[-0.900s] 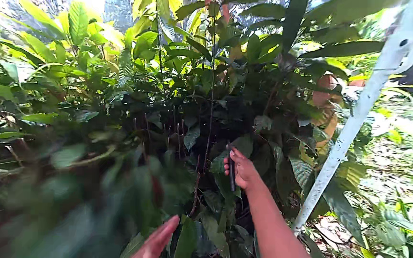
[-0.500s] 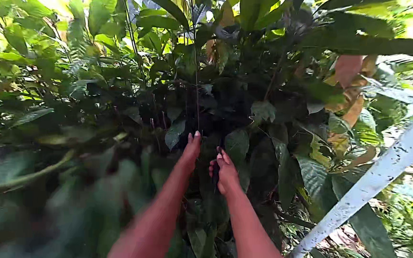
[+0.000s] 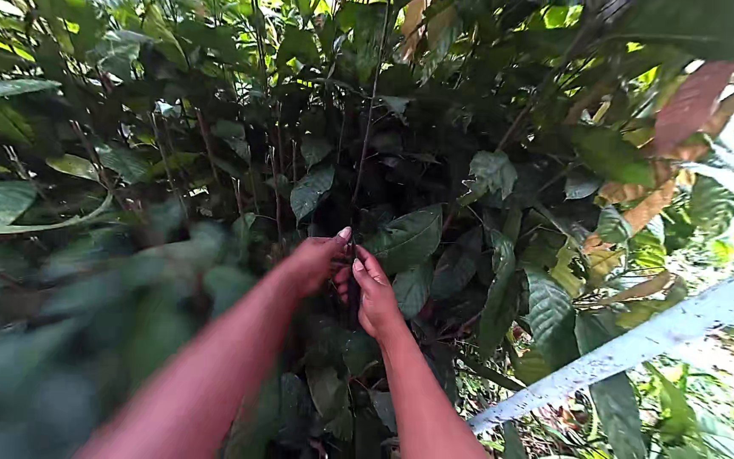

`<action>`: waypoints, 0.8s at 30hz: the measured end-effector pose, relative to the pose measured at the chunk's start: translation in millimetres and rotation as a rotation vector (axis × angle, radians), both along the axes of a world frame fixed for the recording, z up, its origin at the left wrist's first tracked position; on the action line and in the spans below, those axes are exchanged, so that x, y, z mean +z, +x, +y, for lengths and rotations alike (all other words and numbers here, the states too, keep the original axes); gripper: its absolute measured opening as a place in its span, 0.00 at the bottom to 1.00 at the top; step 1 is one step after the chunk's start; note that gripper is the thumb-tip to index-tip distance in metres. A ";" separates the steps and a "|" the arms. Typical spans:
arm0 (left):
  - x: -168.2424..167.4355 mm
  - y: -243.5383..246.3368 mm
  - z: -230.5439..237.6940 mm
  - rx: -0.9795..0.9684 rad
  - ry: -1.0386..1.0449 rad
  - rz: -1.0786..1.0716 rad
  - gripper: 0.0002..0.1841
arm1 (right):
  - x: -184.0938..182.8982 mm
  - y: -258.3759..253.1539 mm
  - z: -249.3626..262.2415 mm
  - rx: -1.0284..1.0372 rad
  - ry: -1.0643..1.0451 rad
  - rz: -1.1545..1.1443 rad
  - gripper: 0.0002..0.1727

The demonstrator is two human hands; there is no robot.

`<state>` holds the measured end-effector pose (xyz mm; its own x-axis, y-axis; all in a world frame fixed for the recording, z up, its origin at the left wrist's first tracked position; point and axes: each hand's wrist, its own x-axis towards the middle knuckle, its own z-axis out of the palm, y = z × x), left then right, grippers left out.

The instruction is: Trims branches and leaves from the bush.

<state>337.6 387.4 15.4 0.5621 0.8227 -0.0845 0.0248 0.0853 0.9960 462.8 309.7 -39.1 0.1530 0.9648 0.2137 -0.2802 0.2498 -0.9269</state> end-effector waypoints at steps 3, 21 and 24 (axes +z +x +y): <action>-0.8 -2.7 1.5 -0.028 -0.001 0.009 0.29 | -1.4 2.4 -3.2 0.021 0.012 -0.007 0.24; 1.4 -3.9 5.8 0.013 0.017 0.078 0.23 | -17.0 4.0 3.2 0.073 -0.005 -0.074 0.28; 2.6 -10.4 2.7 0.022 0.034 0.073 0.20 | -8.5 -4.0 -3.4 0.059 -0.026 -0.119 0.28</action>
